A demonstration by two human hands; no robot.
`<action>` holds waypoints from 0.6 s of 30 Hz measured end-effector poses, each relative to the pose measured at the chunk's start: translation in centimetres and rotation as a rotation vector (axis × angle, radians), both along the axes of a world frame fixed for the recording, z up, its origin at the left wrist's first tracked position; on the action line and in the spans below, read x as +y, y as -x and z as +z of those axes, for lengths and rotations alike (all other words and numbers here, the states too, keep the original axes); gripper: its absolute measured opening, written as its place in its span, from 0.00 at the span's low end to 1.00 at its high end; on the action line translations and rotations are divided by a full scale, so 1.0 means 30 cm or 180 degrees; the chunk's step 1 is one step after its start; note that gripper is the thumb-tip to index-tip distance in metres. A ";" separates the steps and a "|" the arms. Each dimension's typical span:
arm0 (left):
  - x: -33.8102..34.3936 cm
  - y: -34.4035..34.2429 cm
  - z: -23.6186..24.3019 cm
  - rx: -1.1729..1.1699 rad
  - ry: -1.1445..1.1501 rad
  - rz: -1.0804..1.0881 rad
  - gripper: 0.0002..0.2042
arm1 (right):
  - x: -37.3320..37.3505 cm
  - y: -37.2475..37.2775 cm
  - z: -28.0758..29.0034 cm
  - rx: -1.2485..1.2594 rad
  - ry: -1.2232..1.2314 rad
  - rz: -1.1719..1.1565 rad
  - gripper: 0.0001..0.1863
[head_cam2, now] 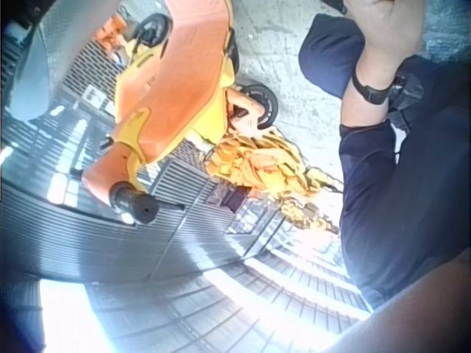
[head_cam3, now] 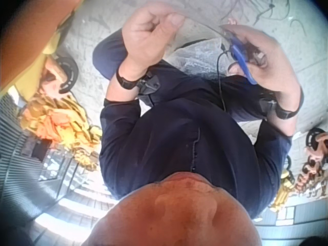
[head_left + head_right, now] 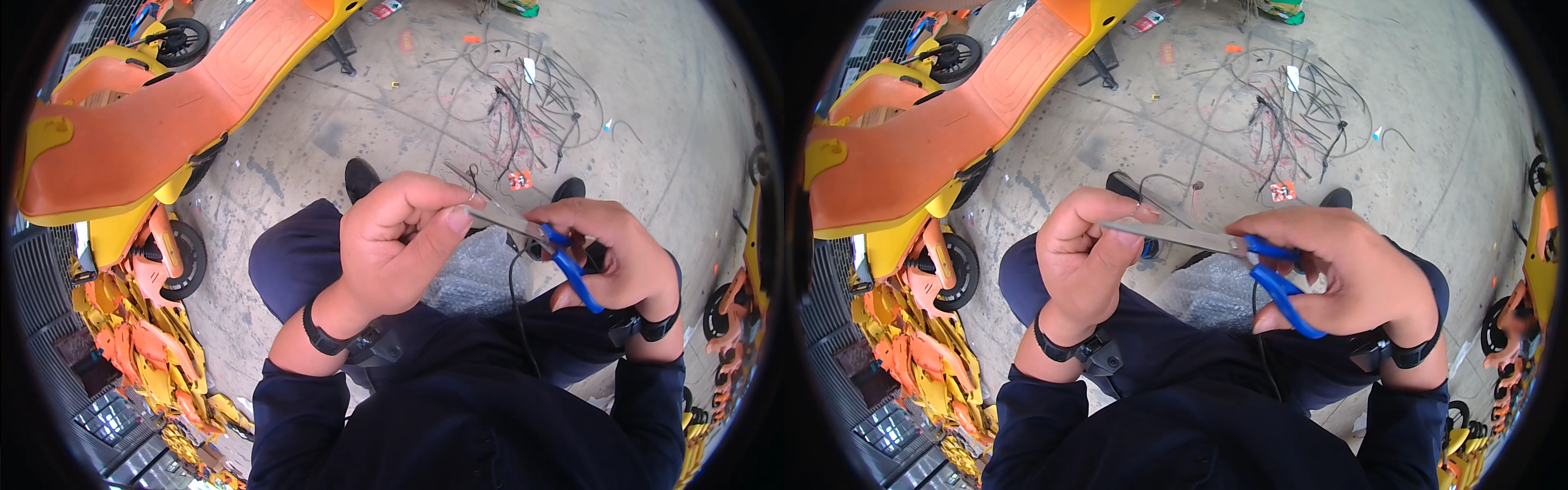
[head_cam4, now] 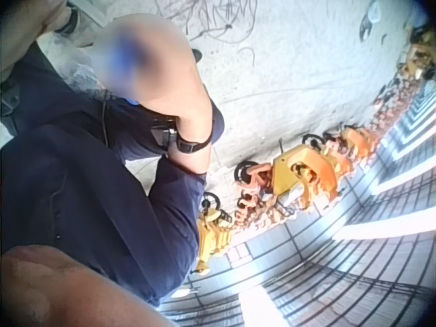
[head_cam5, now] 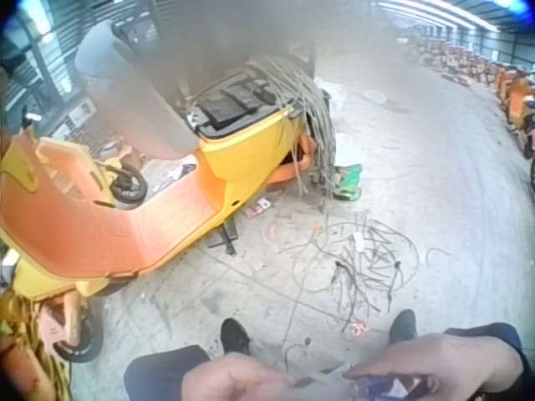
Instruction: The person uses scissors to cut and strip the insulation from electrical wires before joining them together by hand.
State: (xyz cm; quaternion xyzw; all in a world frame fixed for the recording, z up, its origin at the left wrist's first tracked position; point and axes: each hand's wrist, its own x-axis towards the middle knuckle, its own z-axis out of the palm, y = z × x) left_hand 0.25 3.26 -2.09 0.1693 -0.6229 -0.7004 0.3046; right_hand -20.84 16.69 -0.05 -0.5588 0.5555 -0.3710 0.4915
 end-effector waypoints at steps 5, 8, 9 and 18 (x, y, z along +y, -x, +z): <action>-0.007 -0.006 -0.010 0.0164 -0.0334 0.0174 0.05 | 0.019 0.103 -0.026 0.0182 0.0058 -0.0067 0.34; -0.015 -0.008 -0.005 0.0127 -0.0195 0.0113 0.05 | 0.000 0.133 -0.061 -0.0094 -0.0898 -0.1218 0.26; -0.014 -0.003 -0.002 0.0084 -0.0110 0.0161 0.05 | -0.034 0.134 -0.078 0.0187 -0.1248 -0.1602 0.23; -0.021 -0.011 -0.002 -0.0021 -0.0058 0.0172 0.06 | -0.192 0.348 -0.927 0.2694 -0.1834 -0.1974 0.21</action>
